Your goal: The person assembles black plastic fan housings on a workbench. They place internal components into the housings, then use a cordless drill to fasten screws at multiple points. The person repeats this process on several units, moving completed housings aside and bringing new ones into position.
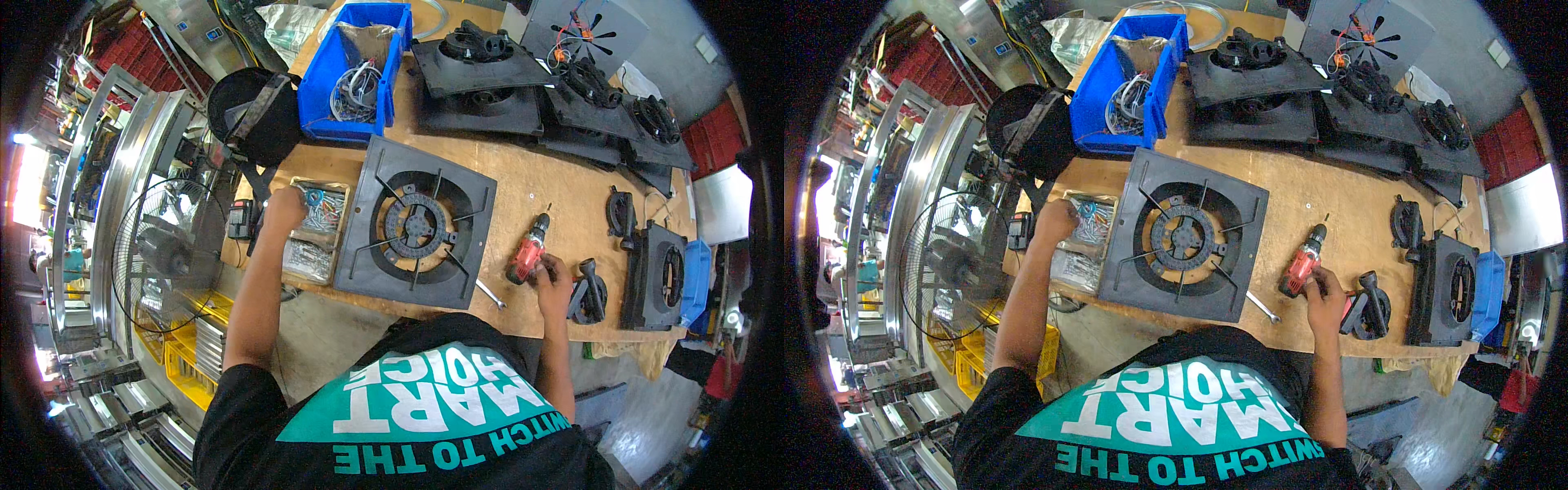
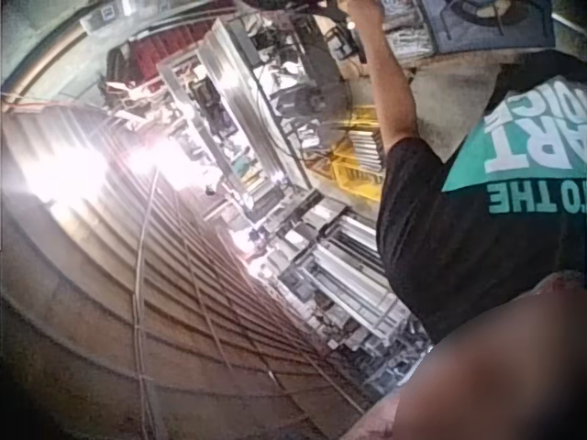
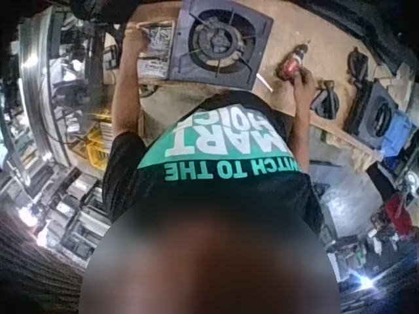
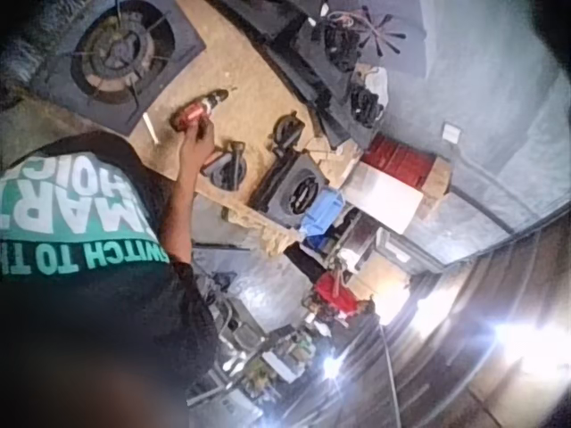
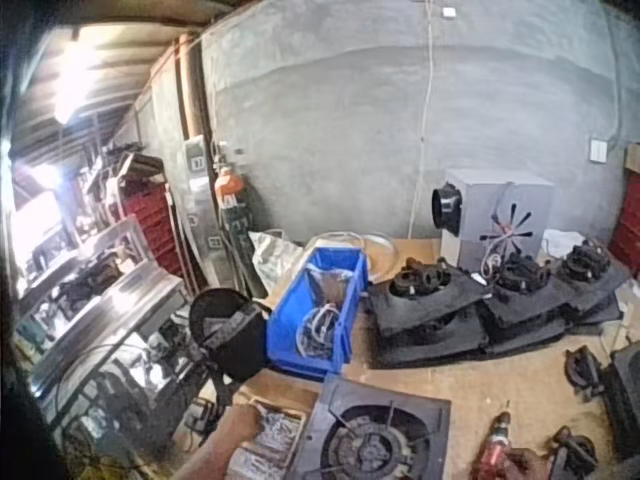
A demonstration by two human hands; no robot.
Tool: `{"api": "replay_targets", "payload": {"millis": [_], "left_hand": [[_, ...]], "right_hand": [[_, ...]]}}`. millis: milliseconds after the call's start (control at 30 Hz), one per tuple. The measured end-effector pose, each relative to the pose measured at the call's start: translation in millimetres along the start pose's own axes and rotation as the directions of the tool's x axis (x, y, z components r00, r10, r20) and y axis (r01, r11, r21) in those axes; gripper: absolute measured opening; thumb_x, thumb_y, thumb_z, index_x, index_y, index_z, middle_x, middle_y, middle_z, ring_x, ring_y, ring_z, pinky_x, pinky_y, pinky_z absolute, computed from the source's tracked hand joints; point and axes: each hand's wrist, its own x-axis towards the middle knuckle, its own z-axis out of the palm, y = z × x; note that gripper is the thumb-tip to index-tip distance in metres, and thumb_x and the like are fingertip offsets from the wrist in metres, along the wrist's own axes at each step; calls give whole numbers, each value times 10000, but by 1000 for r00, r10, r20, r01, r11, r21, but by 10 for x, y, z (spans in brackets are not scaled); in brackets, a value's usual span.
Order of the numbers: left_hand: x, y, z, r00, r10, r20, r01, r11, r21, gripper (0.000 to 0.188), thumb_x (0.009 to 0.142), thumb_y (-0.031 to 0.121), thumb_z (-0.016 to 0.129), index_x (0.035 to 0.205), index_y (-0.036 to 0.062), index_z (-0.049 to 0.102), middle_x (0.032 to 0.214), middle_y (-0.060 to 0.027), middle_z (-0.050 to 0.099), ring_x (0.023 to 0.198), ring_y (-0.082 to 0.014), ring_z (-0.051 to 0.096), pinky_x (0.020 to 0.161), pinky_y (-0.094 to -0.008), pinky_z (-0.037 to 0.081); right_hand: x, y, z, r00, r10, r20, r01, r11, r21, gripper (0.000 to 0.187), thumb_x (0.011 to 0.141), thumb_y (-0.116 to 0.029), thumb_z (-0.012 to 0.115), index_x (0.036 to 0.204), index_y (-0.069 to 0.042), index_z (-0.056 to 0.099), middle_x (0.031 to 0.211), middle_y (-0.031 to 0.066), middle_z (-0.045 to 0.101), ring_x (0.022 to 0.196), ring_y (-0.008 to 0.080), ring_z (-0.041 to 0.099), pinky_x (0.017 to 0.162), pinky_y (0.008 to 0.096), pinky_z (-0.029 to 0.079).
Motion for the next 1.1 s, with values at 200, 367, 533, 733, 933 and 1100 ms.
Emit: {"api": "replay_targets", "payload": {"millis": [200, 367, 533, 733, 933, 1100], "left_hand": [[-313, 238, -318, 974, -201, -104, 92, 773, -627, 271, 769, 126, 732, 1011, 10, 693, 800, -157, 699, 742, -266, 691, 694, -358, 547], [-658, 595, -340, 982, -176, 75, 115, 230, -966, 316, 861, 104, 711, 1128, -34, 613, 842, -43, 670, 711, -104, 615, 633, -233, 507], [-623, 475, -229, 956, -270, -114, 70, 589, -805, 300, 828, 146, 749, 1077, -5, 673, 790, -73, 686, 701, -131, 637, 645, -284, 517], [-571, 345, -273, 944, -170, -282, 19, 883, -469, 259, 813, 130, 750, 1033, 3, 700, 763, -98, 687, 706, -144, 656, 644, -307, 518], [-892, 1251, -451, 999, -21, 46, 49, 215, -975, 277, 861, 119, 723, 1035, -30, 567, 822, -76, 656, 696, -149, 635, 611, -265, 537], [-1049, 1804, -253, 1000, 12, 5, 6, -59, -998, 218, 895, 79, 670, 1050, -21, 554, 834, -60, 630, 721, -129, 629, 617, -262, 544]], "right_hand": [[143, -463, 501, 992, -41, 121, 61, 983, -171, 258, 881, -92, 637, 1120, 4, 639, 959, 119, 694, 841, 177, 666, 769, 311, 532], [76, -1019, 1200, 880, -217, 423, 258, 965, -43, 278, 872, -173, 650, 1117, -42, 658, 1040, 156, 694, 947, 266, 680, 834, 362, 525], [95, -1358, 1630, 707, -375, 599, 472, 881, -5, 307, 855, -196, 643, 1122, -44, 649, 1085, 176, 670, 1000, 348, 645, 886, 402, 495], [82, -1334, 1663, 668, -319, 672, 457, 889, -33, 330, 866, -228, 633, 1142, -49, 640, 1124, 195, 654, 1041, 379, 619, 918, 431, 477], [67, -1380, 1704, 705, -216, 675, 224, 972, 77, 283, 882, -177, 692, 1118, -28, 645, 964, 96, 681, 869, 152, 641, 794, 303, 516], [91, -1399, 1720, 815, -136, 563, 99, 990, 97, 215, 856, -108, 722, 1023, 13, 662, 838, 56, 676, 754, 89, 605, 689, 267, 505]]}}
